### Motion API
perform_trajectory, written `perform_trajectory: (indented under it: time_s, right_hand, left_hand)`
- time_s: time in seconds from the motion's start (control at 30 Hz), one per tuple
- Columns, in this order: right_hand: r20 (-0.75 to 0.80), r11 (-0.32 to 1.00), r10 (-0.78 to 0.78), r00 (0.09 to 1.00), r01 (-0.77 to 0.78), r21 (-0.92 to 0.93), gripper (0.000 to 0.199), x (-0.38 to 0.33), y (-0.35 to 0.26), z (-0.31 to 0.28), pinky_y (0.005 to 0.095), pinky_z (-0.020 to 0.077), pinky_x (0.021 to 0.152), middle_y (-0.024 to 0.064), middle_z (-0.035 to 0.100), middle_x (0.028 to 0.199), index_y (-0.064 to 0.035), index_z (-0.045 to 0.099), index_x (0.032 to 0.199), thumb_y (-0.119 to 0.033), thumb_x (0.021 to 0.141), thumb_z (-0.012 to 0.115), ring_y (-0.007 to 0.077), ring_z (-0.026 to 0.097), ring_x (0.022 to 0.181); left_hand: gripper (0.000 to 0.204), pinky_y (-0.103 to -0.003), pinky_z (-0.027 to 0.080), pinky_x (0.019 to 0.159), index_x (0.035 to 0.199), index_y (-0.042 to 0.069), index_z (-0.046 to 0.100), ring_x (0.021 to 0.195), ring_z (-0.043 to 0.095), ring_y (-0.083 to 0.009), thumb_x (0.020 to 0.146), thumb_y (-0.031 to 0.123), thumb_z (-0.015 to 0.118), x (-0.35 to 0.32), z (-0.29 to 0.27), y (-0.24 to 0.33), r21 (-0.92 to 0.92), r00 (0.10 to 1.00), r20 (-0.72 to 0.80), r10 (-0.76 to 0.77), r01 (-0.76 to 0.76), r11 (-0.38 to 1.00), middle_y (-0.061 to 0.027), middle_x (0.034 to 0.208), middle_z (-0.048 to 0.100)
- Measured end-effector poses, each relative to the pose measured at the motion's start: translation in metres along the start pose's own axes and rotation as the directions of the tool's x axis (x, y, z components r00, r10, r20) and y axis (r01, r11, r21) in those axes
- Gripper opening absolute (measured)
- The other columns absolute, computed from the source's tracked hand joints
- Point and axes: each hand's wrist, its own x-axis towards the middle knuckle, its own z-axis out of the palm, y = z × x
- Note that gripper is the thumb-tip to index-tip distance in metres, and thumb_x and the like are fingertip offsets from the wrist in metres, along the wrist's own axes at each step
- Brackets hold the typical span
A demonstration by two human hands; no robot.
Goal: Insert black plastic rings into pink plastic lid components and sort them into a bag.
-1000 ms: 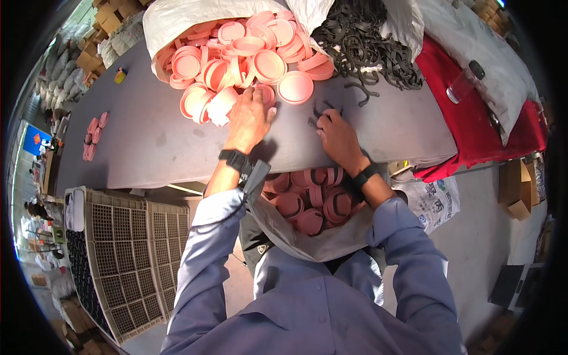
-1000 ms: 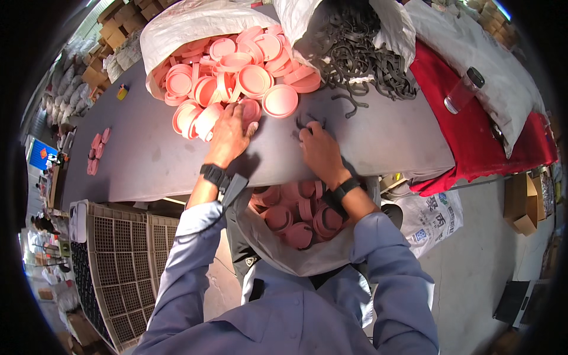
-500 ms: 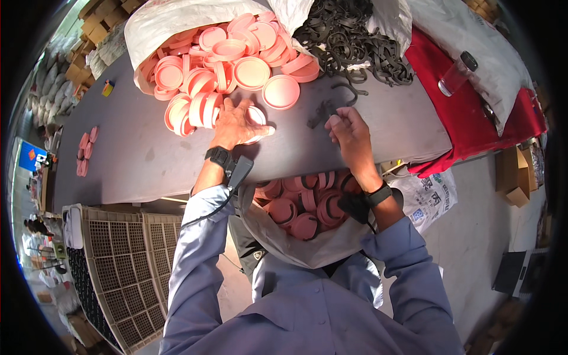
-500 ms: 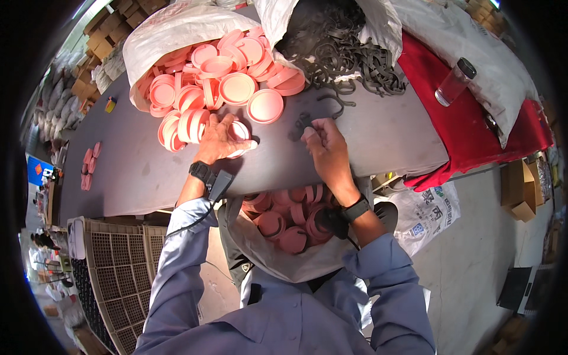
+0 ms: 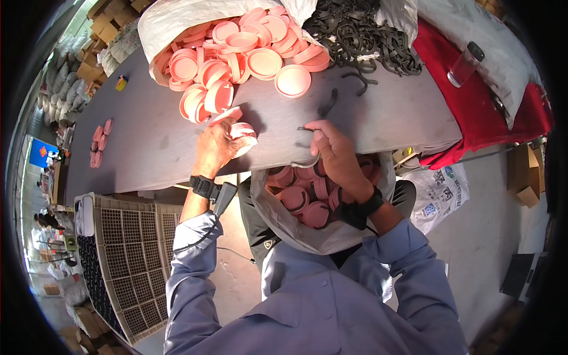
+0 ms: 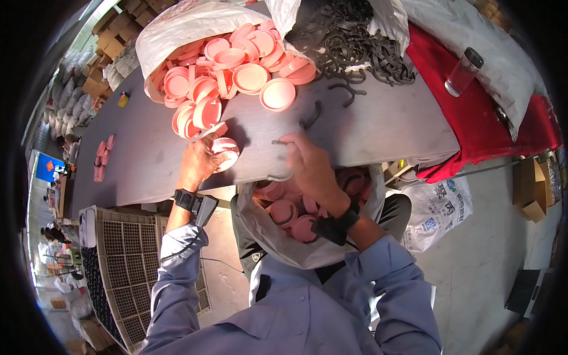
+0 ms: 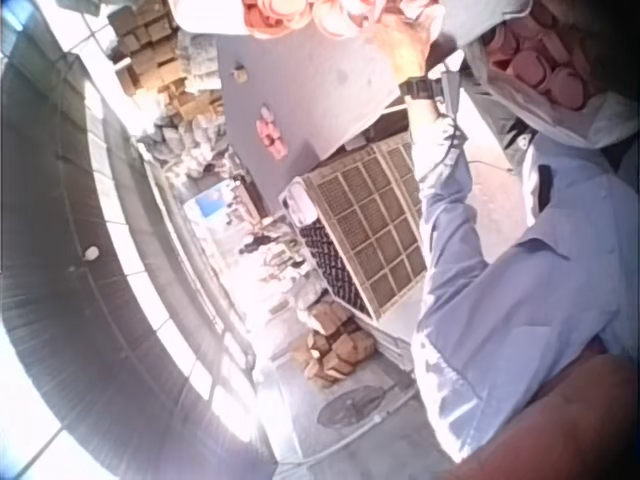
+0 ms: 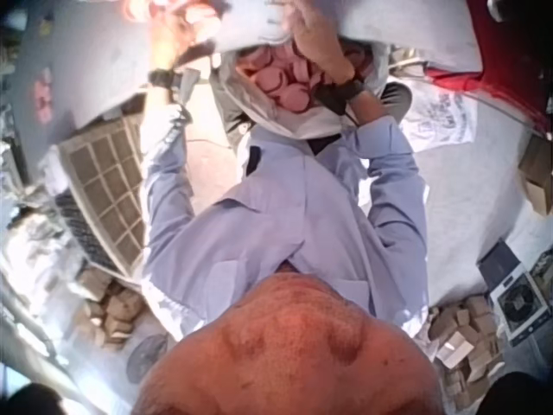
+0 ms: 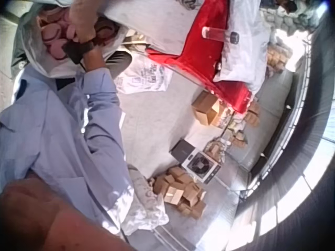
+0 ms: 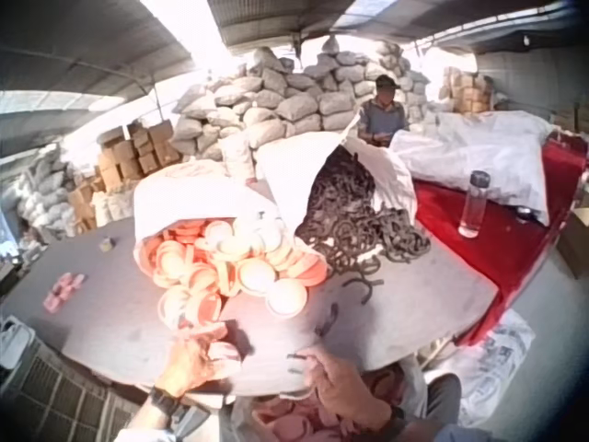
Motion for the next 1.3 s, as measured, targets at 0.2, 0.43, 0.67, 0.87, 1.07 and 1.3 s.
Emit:
perform_trajectory:
  time_s: [0.2,0.43,0.67,0.87,1.07,1.3]
  right_hand:
    - [0.044,0.979,-0.193,0.980,0.195,-0.062,0.026,-0.005,-0.014,0.014,0.0332,0.0510,0.071,0.0090,0.060,0.079,-0.0027,0.062,0.126,-0.004,0.105,0.047,0.0181,0.058,0.071]
    - [0.038,0.977,-0.201,0.979,0.203,-0.071,0.021,-0.008,-0.022,0.017,0.0461,0.0538,0.074,0.0258,0.068,0.093,-0.0018,0.064,0.119,-0.003,0.099,0.057,0.0438,0.068,0.087]
    - [0.125,0.931,-0.225,0.966,0.251,-0.264,0.019,-0.016,-0.003,0.014,0.0508,0.0542,0.073,0.0214,0.069,0.093,-0.0041,0.064,0.115,-0.006,0.097,0.058,0.0441,0.068,0.085]
    - [0.075,0.867,-0.162,0.984,0.178,-0.466,0.026,-0.045,-0.006,0.033,0.0516,0.0541,0.077,0.0188,0.073,0.098,-0.0050,0.062,0.120,-0.007,0.094,0.061,0.0422,0.070,0.083]
    - [0.205,0.798,-0.108,0.973,0.208,-0.566,0.023,-0.046,-0.004,0.025,0.0551,0.0495,0.084,0.0123,0.075,0.098,-0.0070,0.061,0.115,-0.009,0.092,0.062,0.0401,0.070,0.083]
    - [0.211,0.786,-0.190,0.959,0.278,-0.552,0.018,-0.054,-0.001,0.027,0.0545,0.0507,0.076,0.0159,0.073,0.094,-0.0050,0.060,0.110,-0.006,0.092,0.061,0.0416,0.069,0.082]
  left_hand:
    - [0.040,-0.031,0.058,0.090,0.127,0.004,0.071,0.099,0.071,-0.0139,0.089,0.005,0.082,-0.025,0.028,0.011,-0.656,0.996,0.029,-0.089,0.086,0.750,-0.0035,0.110,0.076]
    - [0.032,-0.029,0.068,0.065,0.135,0.007,0.068,0.107,0.070,-0.0145,0.104,0.005,0.063,-0.048,0.035,0.066,-0.828,0.991,0.100,0.094,0.030,0.560,-0.0066,0.124,0.073]
    - [0.027,-0.029,0.064,0.075,0.127,0.006,0.074,0.101,0.070,-0.0130,0.104,0.001,0.059,-0.053,0.037,0.076,-0.886,0.992,0.120,0.026,0.095,0.453,-0.0064,0.113,0.076]
    - [0.025,-0.029,0.055,0.088,0.118,0.001,0.076,0.095,0.068,-0.0127,0.102,-0.005,0.056,-0.055,0.045,0.079,-0.881,0.993,0.119,-0.010,0.110,0.459,-0.0048,0.103,0.077]
    - [0.028,-0.028,0.054,0.090,0.114,0.001,0.077,0.095,0.068,-0.0134,0.098,-0.010,0.056,-0.061,0.048,0.072,-0.865,0.982,0.190,-0.009,0.171,0.471,-0.0056,0.101,0.076]
    - [0.027,-0.029,0.055,0.088,0.112,0.001,0.077,0.095,0.068,-0.0137,0.099,-0.008,0.056,-0.064,0.046,0.069,-0.889,0.976,0.214,0.041,0.177,0.422,-0.0054,0.099,0.076]
